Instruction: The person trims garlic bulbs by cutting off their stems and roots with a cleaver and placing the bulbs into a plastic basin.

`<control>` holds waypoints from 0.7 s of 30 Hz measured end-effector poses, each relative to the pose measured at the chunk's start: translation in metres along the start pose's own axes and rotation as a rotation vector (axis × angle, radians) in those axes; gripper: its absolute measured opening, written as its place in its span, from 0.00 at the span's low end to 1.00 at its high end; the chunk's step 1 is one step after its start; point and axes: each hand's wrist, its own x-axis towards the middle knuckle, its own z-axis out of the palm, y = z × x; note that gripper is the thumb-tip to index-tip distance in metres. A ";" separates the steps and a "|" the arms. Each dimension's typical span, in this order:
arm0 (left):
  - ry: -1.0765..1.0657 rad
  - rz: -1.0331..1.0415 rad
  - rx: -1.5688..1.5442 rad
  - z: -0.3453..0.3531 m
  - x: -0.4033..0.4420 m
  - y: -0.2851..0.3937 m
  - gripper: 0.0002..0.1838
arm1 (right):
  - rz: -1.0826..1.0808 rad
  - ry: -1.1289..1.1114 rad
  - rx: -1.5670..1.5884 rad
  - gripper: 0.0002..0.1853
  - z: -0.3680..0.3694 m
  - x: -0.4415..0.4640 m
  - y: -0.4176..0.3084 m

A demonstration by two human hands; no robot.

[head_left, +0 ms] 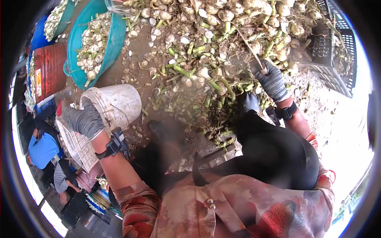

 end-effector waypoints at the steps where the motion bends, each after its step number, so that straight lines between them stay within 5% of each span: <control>1: -0.080 0.097 -0.160 0.008 -0.017 0.026 0.18 | -0.044 0.007 -0.034 0.19 0.003 0.000 0.005; 2: -0.175 0.180 -0.319 0.015 -0.035 0.053 0.18 | -0.051 -0.003 -0.068 0.20 0.003 -0.001 -0.001; 5: -0.972 0.303 -0.366 0.049 -0.116 0.133 0.22 | -0.082 -0.051 -0.226 0.20 0.003 -0.006 -0.016; 11: -0.929 0.184 -0.154 0.131 -0.183 0.192 0.38 | -0.002 -0.127 -0.269 0.17 -0.003 -0.020 0.005; 13: -1.350 0.159 -0.118 0.112 -0.140 0.204 0.39 | 0.018 -0.152 -0.272 0.17 -0.006 -0.020 0.005; 14: -1.095 0.288 -0.220 0.124 -0.155 0.188 0.33 | 0.014 -0.140 -0.289 0.17 -0.005 -0.018 0.004; 15: -1.094 0.302 -0.224 0.121 -0.150 0.182 0.33 | 0.014 -0.131 -0.305 0.18 -0.003 -0.018 0.003; 18: -1.379 -0.336 -1.236 0.112 -0.139 0.152 0.20 | 0.039 -0.213 -0.273 0.19 -0.003 -0.013 -0.004; 19: -1.379 -0.325 -1.233 0.102 -0.135 0.148 0.20 | 0.018 -0.226 -0.258 0.19 0.001 -0.010 -0.004; 21: -1.365 -0.910 -1.654 0.083 -0.129 0.142 0.21 | -0.030 -0.297 -0.216 0.19 0.003 -0.007 -0.018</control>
